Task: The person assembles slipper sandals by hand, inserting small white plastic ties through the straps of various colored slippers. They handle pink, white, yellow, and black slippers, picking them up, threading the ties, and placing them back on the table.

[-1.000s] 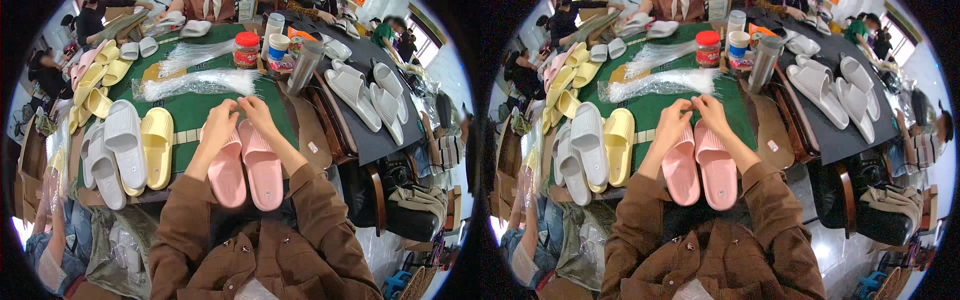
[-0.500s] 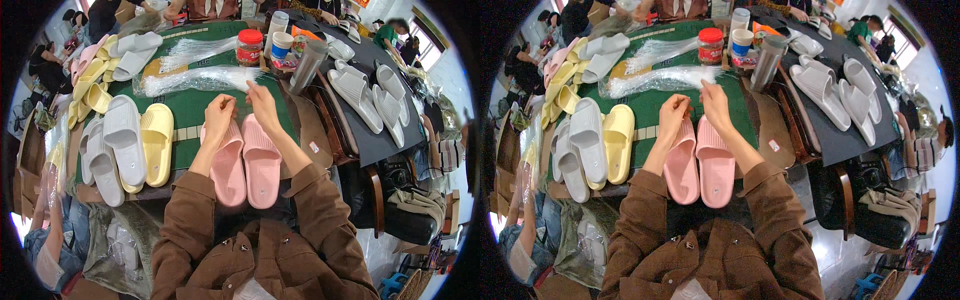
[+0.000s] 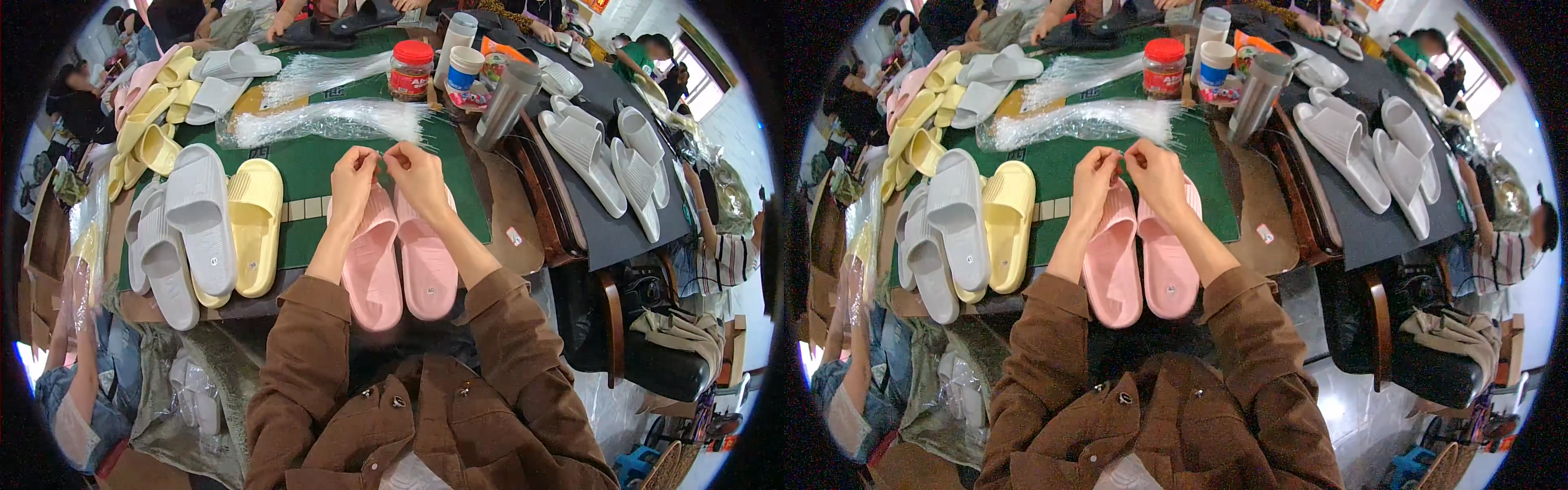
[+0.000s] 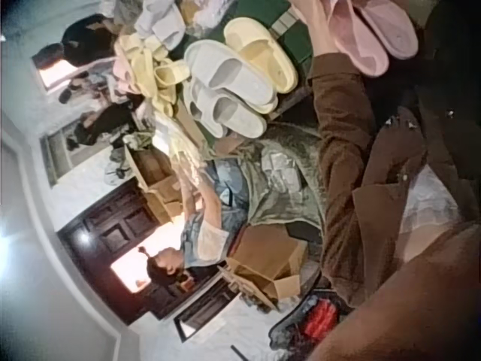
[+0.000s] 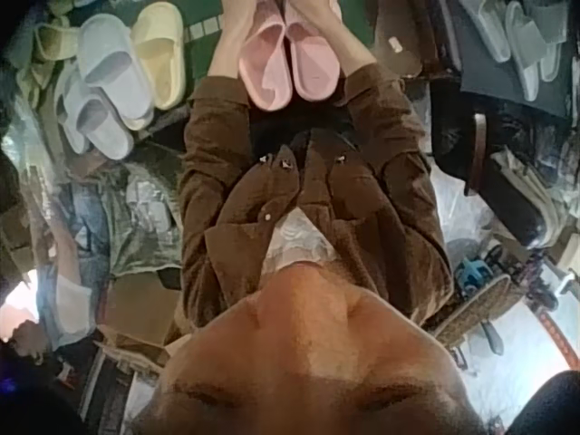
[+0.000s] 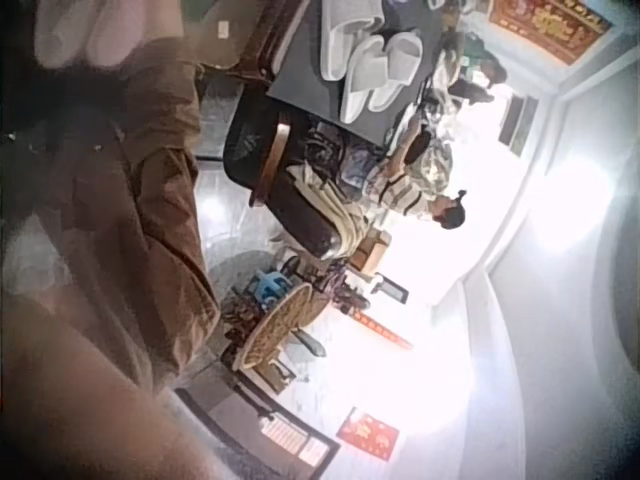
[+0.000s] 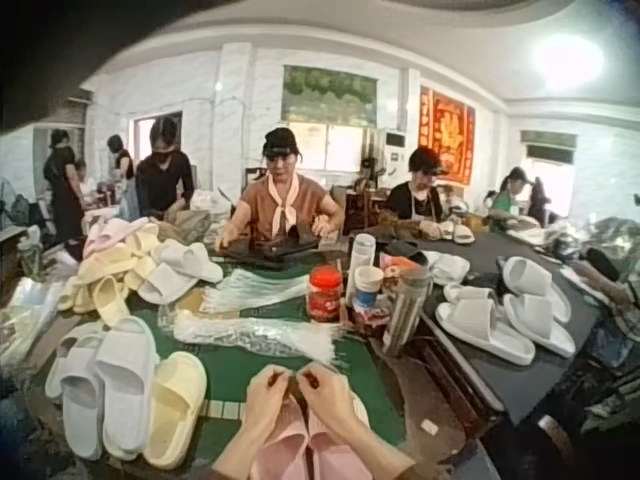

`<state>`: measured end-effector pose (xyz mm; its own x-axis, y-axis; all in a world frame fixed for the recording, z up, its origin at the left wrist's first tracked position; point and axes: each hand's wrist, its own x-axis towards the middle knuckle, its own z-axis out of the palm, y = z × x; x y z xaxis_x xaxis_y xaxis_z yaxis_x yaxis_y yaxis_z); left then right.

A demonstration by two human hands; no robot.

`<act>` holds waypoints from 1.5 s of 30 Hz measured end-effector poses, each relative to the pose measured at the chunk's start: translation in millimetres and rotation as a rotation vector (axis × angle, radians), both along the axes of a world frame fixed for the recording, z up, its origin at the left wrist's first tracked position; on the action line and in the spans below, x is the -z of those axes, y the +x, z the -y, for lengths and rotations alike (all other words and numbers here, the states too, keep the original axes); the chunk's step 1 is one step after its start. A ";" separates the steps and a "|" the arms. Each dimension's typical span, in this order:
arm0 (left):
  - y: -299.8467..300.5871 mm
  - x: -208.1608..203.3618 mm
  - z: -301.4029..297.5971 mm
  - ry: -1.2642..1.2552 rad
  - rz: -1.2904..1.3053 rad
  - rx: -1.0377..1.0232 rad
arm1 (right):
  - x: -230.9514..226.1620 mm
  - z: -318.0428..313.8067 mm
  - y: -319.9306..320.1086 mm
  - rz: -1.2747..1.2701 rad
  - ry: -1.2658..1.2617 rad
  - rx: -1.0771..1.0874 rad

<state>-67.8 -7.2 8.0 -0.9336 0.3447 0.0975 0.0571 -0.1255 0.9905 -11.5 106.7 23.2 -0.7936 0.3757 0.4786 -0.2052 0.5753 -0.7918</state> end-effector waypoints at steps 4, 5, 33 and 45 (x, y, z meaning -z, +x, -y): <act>0.4 0.7 0.6 -0.005 0.008 0.000 | 8.1 0.2 1.1 0.012 -0.022 0.015; 0.8 0.4 0.7 -0.012 0.009 0.002 | 10.2 -0.1 0.9 0.013 -0.032 0.015; -4.2 12.3 -2.1 -0.055 -0.123 -0.027 | 13.4 0.3 1.7 0.011 -0.004 0.067; -2.0 10.2 -0.6 -0.081 -0.159 0.010 | 13.1 0.6 1.9 -0.001 0.010 0.055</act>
<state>-69.8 -6.6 -2.2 -0.9050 0.3668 0.2154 0.2131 -0.0473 0.9759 -9.6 106.0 10.1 -0.7717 0.4138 0.4830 -0.1737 0.5935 -0.7859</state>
